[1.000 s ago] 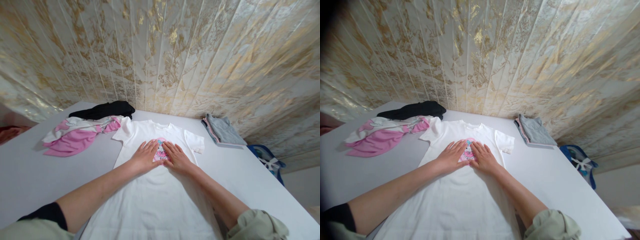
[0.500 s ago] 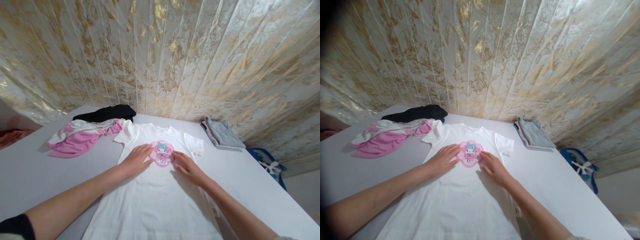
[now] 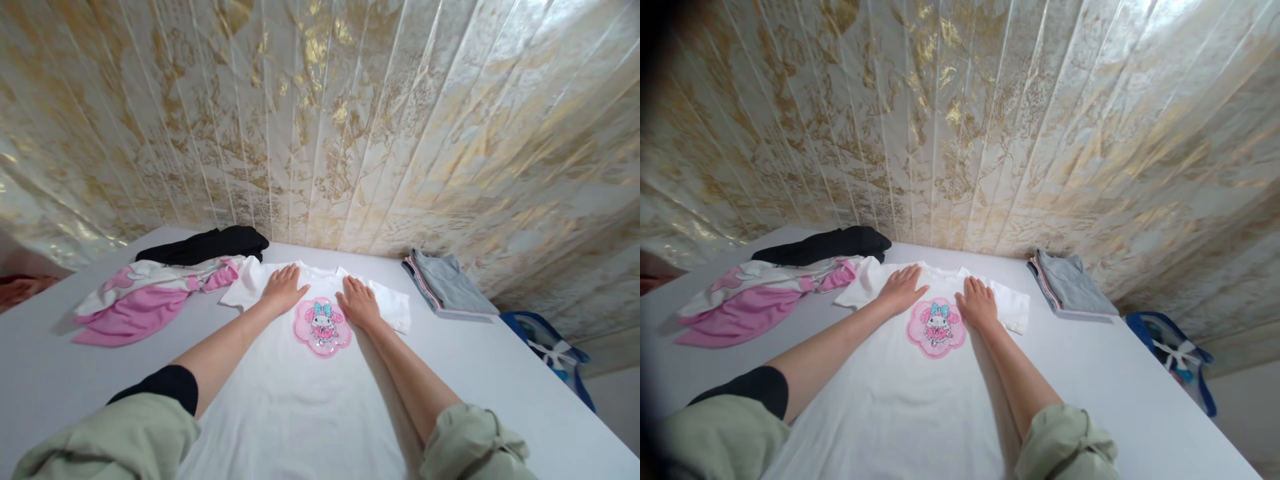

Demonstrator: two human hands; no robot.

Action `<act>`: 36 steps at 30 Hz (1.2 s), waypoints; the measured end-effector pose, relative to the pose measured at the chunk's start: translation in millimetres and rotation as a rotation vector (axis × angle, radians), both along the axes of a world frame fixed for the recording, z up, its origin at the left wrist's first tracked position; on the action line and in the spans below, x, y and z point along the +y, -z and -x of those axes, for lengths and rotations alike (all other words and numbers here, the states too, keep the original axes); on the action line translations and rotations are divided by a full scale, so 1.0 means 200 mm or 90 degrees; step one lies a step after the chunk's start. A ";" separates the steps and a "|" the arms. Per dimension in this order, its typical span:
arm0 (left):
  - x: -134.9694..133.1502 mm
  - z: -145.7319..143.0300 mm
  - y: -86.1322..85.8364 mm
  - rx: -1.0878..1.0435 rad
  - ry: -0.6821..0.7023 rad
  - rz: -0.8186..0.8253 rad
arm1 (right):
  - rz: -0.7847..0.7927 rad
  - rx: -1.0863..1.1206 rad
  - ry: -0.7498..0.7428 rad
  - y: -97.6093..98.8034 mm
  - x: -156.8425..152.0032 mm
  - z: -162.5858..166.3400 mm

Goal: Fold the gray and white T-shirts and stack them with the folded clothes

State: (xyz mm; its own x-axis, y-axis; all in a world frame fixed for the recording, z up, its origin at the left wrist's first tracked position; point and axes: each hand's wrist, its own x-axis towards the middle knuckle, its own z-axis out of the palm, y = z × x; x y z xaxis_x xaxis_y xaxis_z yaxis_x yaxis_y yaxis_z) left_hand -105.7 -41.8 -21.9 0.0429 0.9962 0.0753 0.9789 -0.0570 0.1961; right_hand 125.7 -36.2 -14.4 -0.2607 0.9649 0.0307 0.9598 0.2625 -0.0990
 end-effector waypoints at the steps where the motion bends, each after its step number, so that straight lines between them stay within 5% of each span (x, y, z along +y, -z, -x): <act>1: 0.01 0.01 0.00 0.002 -0.004 0.004 | 0.000 -0.006 0.001 0.00 0.02 -0.02; 6: 0.03 0.06 -0.02 0.007 -0.008 0.011 | -0.017 -0.017 0.005 0.01 0.09 -0.08; 12: -0.14 0.15 -0.02 0.023 -0.027 0.011 | -0.027 -0.028 0.011 0.04 0.09 -0.08; 22: -0.34 0.32 -0.08 0.045 -0.200 0.040 | -0.001 -0.024 0.036 0.03 0.09 -0.15; 36: -0.35 0.34 -0.09 0.015 -0.254 -0.088 | 0.001 -0.006 0.148 0.04 0.06 -0.35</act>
State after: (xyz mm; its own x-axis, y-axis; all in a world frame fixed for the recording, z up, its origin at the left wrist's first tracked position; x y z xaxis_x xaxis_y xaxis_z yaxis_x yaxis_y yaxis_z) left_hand -173.7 -112.7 -3.2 -0.3407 0.9157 0.2131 0.9338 0.3031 0.1902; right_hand 195.1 -24.5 -22.8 -0.0312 0.9991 0.0273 0.9954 0.0335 -0.0893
